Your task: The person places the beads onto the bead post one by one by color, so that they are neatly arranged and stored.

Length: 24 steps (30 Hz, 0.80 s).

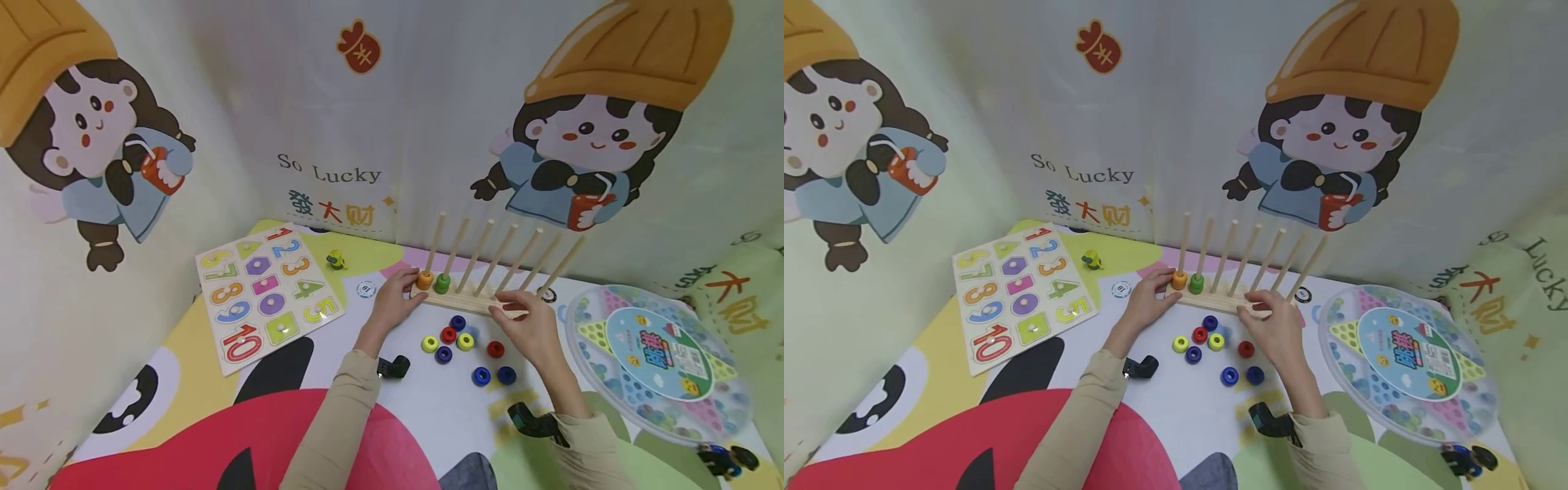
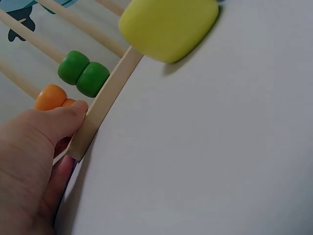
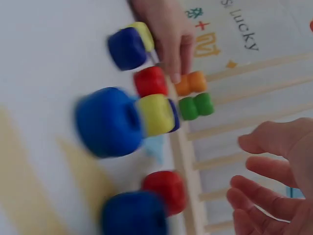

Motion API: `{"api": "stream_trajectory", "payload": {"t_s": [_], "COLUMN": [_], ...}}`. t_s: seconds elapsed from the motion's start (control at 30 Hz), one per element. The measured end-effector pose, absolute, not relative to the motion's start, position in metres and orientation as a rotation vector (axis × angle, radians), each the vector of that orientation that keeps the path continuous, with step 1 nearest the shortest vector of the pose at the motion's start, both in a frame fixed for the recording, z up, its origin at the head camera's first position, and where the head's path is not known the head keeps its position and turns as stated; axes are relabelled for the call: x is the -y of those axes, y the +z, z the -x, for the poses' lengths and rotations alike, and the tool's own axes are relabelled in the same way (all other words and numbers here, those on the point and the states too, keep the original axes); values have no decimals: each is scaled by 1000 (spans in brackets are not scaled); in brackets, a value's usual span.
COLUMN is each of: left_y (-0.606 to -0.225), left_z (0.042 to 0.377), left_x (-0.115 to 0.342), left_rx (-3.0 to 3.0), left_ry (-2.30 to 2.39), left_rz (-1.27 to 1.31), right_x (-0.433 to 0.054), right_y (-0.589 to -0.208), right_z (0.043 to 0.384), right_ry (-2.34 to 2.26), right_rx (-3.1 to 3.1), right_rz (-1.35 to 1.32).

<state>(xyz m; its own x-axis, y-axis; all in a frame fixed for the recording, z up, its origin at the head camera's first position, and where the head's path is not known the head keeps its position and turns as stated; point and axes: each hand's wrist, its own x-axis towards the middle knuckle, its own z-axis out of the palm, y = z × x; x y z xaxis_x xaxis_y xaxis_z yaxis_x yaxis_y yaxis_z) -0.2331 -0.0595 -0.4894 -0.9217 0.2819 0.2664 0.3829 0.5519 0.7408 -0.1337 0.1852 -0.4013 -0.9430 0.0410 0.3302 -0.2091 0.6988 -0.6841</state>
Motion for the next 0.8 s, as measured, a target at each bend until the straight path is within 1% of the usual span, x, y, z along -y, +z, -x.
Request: {"api": "stream_trajectory", "payload": {"t_s": [0.1,0.2,0.47,0.63,0.8], "left_y": [-490,-489,-488,-488,-488], "left_z": [232,233,234,233,231], "left_x": [60,60,61,60,58], "left_rx": [2658,2650,2631,2641,2652], "left_ry": [-1326,-1336,-1372,-1381,-1390], "left_rz": [563,553,559,554,551], "right_x": [-192,-195,-193,-195,-198], "right_y": [-418,-424,-430,-432,-427], "right_z": [123,116,107,106,108], "right_ry": [1083,1056,932,973,1076], "right_rx": [2702,2806,3025,2997,2880], "right_rz": [-124,-104,-81,-92,-122]}}
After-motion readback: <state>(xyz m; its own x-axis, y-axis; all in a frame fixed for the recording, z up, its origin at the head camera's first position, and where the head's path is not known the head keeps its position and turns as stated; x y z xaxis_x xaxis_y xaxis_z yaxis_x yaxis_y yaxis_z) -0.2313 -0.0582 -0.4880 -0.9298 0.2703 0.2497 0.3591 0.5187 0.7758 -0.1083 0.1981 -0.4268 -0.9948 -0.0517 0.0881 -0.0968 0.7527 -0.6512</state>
